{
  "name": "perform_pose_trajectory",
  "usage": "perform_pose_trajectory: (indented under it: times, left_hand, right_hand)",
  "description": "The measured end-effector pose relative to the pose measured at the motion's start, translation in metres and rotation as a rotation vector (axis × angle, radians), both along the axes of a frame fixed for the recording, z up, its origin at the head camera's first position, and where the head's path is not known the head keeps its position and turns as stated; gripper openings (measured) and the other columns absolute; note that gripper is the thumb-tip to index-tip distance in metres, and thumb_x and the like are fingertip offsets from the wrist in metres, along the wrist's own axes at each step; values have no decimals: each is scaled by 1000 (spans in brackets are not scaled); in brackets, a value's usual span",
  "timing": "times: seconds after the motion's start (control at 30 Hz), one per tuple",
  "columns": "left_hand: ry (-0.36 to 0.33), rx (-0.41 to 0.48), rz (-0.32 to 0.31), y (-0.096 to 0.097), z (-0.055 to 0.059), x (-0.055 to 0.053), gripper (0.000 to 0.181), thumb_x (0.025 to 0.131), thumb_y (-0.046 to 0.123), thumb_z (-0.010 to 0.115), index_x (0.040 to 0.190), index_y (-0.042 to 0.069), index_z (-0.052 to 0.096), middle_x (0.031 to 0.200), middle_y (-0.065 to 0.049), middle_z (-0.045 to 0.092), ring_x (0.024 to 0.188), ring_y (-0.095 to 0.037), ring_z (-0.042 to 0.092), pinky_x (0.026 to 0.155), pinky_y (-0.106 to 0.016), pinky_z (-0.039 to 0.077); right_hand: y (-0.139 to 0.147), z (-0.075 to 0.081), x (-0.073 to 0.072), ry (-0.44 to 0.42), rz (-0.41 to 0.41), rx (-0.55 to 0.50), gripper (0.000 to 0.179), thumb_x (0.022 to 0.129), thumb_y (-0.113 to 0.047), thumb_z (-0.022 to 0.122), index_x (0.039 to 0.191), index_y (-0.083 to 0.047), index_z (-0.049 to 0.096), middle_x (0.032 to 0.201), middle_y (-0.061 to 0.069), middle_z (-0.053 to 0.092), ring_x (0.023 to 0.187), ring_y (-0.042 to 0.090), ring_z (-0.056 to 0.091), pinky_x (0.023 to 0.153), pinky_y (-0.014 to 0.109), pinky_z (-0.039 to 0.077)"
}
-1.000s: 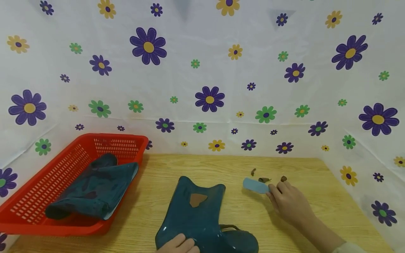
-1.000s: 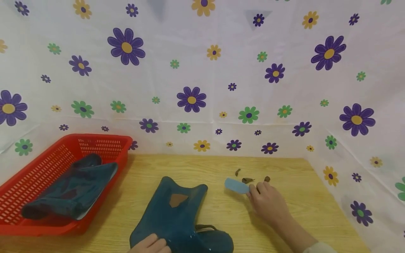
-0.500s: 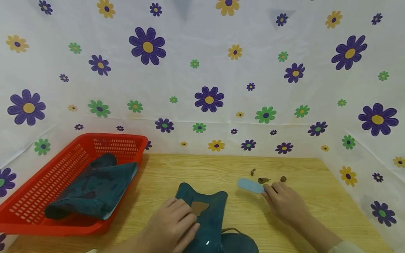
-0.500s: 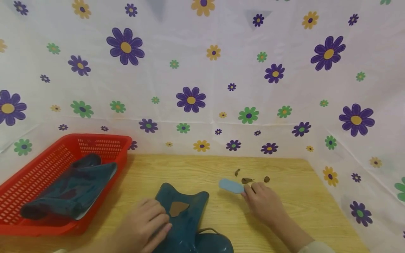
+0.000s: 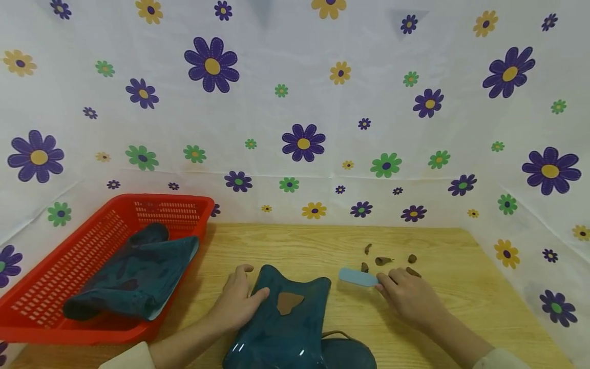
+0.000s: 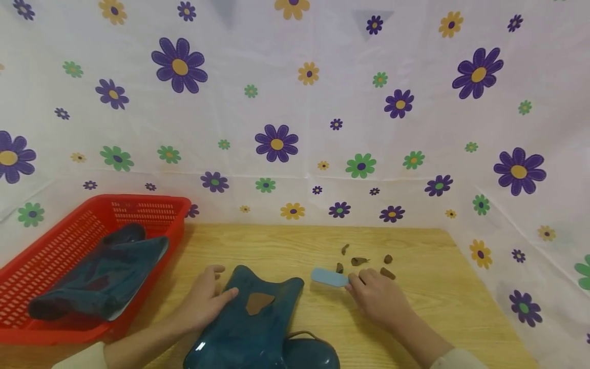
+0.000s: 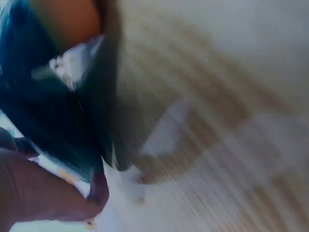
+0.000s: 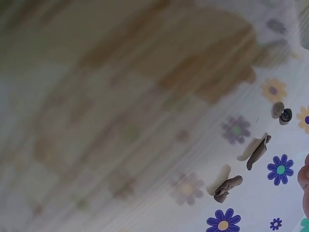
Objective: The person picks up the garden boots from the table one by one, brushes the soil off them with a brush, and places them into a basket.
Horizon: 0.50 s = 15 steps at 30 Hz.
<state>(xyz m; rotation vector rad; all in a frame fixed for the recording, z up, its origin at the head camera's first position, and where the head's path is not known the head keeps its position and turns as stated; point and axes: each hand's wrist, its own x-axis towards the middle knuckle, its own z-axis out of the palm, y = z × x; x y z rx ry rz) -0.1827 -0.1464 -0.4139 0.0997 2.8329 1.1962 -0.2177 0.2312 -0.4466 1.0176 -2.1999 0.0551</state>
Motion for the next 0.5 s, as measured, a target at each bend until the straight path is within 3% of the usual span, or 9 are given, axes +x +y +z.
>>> perform_pose_trajectory:
  times: [0.1,0.2,0.27,0.37,0.5]
  left_hand:
    - [-182,173,84,1,-1,-15,62,99,31,59,140,-9,36,132,-30,54,121,-43,53,99,-56,44]
    - [-263,267,105,5,0,-25,56,100,33,56,131,-13,48,124,-26,60,112,-37,59,95,-50,49]
    - [-257,317,105,9,7,-27,50,102,33,53,125,-11,56,114,-19,65,102,-29,64,88,-43,53]
    - [-199,387,104,15,30,-26,41,104,32,46,119,-4,60,100,-12,67,88,-20,64,78,-36,54]
    - [-89,481,63,19,71,-19,43,108,35,39,137,5,49,121,-14,65,107,-24,63,97,-47,51]
  right_hand:
    - [2,0,1,1,-5,0,58,111,-34,22,94,-3,69,72,0,51,60,9,43,51,20,37]
    - [4,-1,2,4,-16,-1,59,111,-34,21,94,-3,68,72,0,51,61,10,44,52,21,39]
    - [5,-1,2,0,-26,1,60,111,-34,20,95,-3,68,73,0,52,62,10,46,52,22,41]
    - [6,-1,1,-12,-46,4,61,111,-35,20,96,-3,69,75,1,54,64,11,50,55,24,44]
    - [8,1,1,-33,-75,13,57,111,-36,24,98,-3,70,77,2,56,67,13,55,57,25,48]
